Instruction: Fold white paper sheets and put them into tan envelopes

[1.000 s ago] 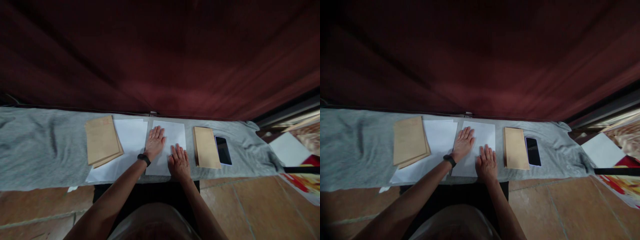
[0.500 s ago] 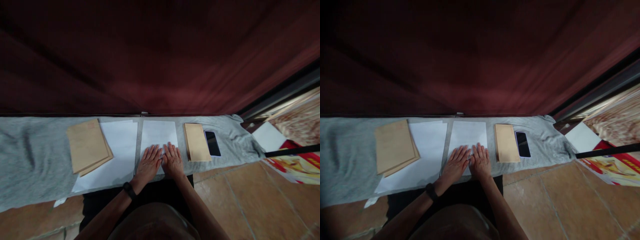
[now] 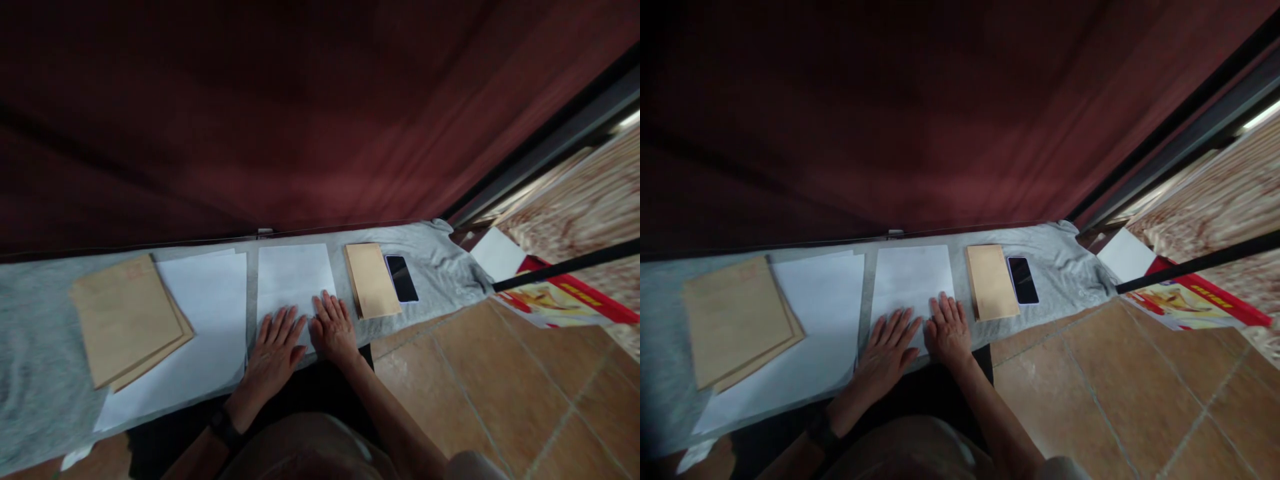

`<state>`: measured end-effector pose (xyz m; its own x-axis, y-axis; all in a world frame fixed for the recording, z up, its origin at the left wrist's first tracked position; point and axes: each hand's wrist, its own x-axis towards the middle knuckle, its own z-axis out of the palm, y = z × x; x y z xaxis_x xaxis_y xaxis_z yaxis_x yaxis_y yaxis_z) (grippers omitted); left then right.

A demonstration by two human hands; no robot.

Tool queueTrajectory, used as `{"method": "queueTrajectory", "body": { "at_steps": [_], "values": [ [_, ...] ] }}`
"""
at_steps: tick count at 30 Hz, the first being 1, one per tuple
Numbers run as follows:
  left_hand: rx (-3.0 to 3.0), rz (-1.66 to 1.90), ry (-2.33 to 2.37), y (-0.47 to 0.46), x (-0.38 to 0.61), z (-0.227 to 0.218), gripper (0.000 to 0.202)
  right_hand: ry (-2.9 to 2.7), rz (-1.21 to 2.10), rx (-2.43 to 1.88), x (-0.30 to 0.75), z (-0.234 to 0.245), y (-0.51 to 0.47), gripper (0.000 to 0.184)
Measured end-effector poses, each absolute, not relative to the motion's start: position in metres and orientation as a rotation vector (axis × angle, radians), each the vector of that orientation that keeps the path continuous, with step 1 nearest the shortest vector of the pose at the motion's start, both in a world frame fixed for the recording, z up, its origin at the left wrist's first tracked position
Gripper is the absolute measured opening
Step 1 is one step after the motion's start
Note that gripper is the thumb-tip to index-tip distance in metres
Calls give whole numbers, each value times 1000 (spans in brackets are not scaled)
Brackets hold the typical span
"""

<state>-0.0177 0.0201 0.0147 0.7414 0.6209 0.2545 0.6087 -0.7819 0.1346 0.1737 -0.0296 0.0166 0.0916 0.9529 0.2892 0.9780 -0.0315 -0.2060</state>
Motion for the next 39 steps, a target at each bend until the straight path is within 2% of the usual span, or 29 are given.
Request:
{"method": "queueTrajectory", "body": {
  "at_steps": [15,23,39],
  "values": [
    [2917,359,954,15,-20,21,63,-1858,-104,-2107,177,19,-45,50],
    [2885,175,971,9,-19,32,66,-2062,10,-1884,147,17,-46,51],
    [2800,197,1001,4,-21,42,66,-2093,-50,-1919,184,10,-63,55]
  ]
}}
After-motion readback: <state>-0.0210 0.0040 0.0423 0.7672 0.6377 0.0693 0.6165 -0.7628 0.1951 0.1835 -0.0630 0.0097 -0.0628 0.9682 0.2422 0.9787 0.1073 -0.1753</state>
